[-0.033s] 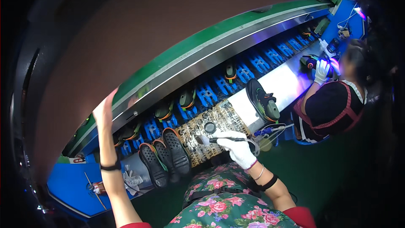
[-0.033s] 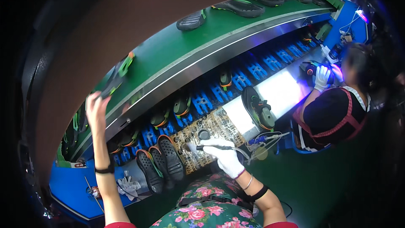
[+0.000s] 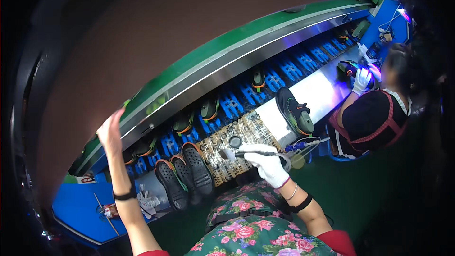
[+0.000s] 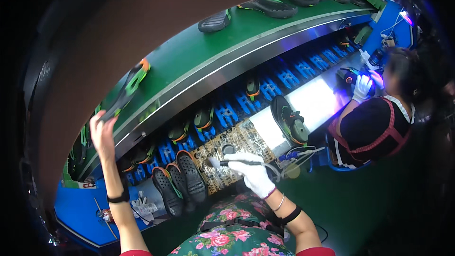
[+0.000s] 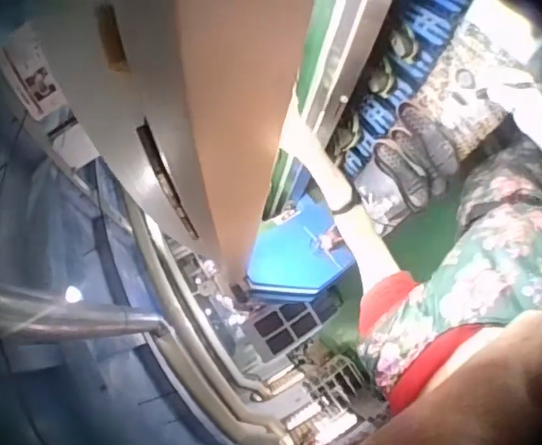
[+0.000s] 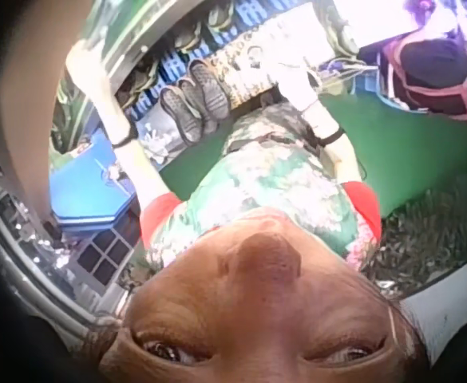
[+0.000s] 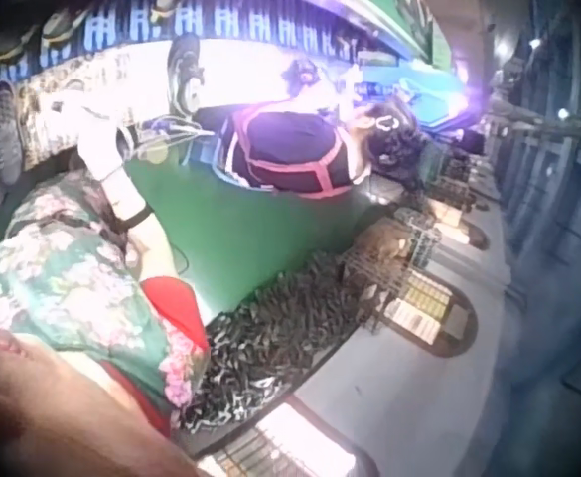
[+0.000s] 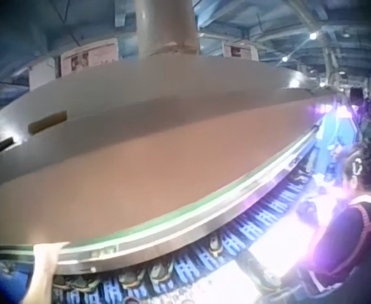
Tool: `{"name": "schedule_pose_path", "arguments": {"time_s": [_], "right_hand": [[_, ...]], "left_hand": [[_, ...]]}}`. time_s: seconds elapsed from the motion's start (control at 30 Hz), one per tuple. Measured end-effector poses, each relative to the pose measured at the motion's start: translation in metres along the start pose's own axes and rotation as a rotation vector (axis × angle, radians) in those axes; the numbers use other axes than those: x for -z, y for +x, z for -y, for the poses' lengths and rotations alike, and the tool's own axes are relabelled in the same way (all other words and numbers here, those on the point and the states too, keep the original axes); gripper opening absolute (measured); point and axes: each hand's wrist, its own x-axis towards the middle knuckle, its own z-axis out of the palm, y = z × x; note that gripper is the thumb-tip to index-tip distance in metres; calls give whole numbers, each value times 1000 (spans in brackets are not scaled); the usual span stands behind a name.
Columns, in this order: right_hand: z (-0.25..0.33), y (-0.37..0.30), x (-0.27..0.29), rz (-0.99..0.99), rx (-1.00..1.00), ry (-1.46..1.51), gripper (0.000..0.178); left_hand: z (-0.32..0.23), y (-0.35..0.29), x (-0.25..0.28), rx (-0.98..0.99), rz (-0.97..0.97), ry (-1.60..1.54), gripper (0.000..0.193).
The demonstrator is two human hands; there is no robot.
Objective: Applying liquid adhesive to the bottom of shoe soles using a manual brush.
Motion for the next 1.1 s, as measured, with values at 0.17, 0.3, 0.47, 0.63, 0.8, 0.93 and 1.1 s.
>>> {"name": "schedule_pose_path", "arguments": {"time_s": [0.17, 0.3, 0.47, 0.63, 0.8, 0.93, 1.1], "right_hand": [[33, -2, -23, 96, 88, 73, 31], [51, -15, -53, 220, 138, 274, 26], [48, -28, -120, 270, 277, 34, 27], [24, -26, -153, 322, 194, -263, 20], [14, -21, -154, 269, 351, -417, 16], [12, -20, -153, 208, 314, -471, 20], [17, -20, -157, 251, 436, -645, 23]], "left_hand": [[-59, -90, 46, -193, -486, 240, 32], [-70, -107, 26, -59, -721, 292, 38], [-22, -129, -17, 413, -300, 101, 32], [33, -172, -69, 1000, -147, -456, 35], [50, -243, -101, 1053, -91, -1085, 98], [12, -286, -138, 917, 298, -1389, 125], [-6, -277, -149, 1002, 78, -1490, 127]]}}
